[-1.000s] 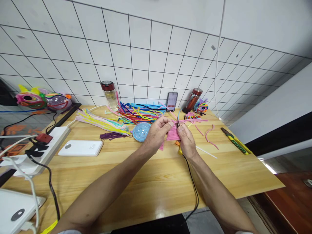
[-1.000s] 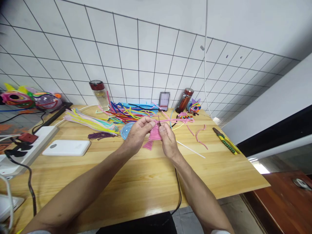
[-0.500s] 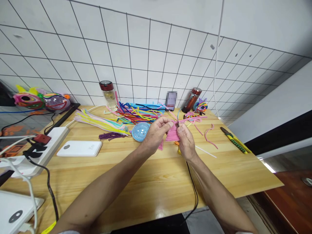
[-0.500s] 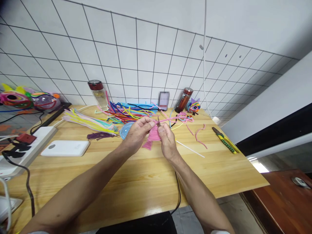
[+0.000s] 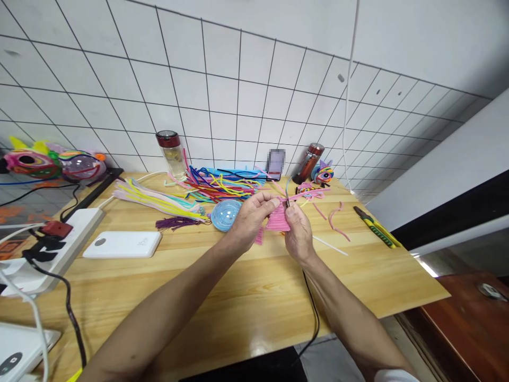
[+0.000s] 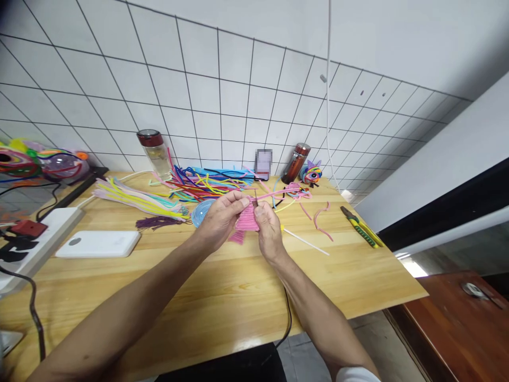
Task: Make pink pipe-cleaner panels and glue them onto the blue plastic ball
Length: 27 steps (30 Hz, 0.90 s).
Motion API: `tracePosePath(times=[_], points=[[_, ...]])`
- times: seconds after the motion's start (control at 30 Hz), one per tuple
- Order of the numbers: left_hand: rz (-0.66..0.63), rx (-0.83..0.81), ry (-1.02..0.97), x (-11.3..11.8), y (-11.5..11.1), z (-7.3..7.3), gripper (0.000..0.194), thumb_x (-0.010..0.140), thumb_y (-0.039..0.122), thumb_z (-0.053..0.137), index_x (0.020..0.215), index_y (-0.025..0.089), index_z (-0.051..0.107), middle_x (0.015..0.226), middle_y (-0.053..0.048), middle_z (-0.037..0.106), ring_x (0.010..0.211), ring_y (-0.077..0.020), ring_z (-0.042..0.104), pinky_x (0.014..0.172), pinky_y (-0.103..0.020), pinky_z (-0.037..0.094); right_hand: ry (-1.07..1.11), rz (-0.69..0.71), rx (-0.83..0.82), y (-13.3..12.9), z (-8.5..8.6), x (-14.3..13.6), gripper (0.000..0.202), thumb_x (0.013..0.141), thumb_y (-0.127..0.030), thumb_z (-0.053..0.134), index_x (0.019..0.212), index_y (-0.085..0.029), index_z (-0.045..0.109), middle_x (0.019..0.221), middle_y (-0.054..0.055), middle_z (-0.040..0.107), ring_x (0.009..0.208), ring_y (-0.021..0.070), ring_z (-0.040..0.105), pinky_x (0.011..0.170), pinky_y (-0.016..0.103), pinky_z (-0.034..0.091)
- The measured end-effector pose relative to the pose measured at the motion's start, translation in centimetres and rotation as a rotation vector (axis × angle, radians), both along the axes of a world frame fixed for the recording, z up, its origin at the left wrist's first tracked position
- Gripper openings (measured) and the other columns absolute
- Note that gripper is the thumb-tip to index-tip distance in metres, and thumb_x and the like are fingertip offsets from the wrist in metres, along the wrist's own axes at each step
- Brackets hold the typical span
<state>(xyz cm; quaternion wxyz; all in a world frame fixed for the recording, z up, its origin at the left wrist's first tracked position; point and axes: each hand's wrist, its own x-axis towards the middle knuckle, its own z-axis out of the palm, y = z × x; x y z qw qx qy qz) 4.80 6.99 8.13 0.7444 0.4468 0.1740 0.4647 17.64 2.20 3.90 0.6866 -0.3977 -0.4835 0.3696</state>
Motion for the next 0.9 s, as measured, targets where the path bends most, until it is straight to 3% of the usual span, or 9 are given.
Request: tracePosePath(times=[0.23,0.47,0.63,0.9], points=[[-0.008,-0.004,0.007,0.3,0.5,-0.4,0.040,0.069,0.041,0.093,0.083,0.016,0.064,0.075,0.002,0.065,0.069,-0.0096,0.057,0.069,-0.024,0.047,0.016,0.003,-0.044,0.4,0.3,-0.2,0.050,0.089,-0.075,0.072,0.095,-0.026,0.067,0.082,0.000,0.063,0.075,0.0200,0.058,0.071,0.033,0.051],[0.045,0.122,0.101,-0.6,0.1,0.8,0.035,0.075,0.042,0.087,0.082,0.016,0.064,0.072,0.003,0.062,0.064,-0.0084,0.051,0.064,-0.023,0.042,-0.066,-0.006,0.005,0.5,-0.4,0.6,0.043,0.098,-0.068,0.066,0.098,-0.026,0.069,0.085,0.001,0.065,0.078,0.0206,0.060,0.074,0.035,0.055],[0.055,0.118,0.101,-0.5,-0.2,1.0,0.041,0.072,0.047,0.088,0.083,0.017,0.063,0.072,0.003,0.062,0.064,-0.0085,0.052,0.063,-0.024,0.042,-0.098,-0.020,-0.021,0.2,-0.4,0.8,0.045,0.098,-0.070,0.064,0.103,-0.026,0.070,0.094,0.003,0.068,0.085,0.0221,0.064,0.082,0.037,0.059],[0.054,0.103,0.093,-0.3,-0.2,0.9,0.043,0.072,0.050,0.087,0.083,0.017,0.062,0.073,0.003,0.061,0.064,-0.0086,0.051,0.063,-0.024,0.041,-0.100,-0.042,-0.033,0.1,-0.3,0.7,0.051,0.097,-0.075,0.062,0.103,-0.026,0.071,0.093,0.004,0.069,0.089,0.0242,0.068,0.075,0.036,0.059]])
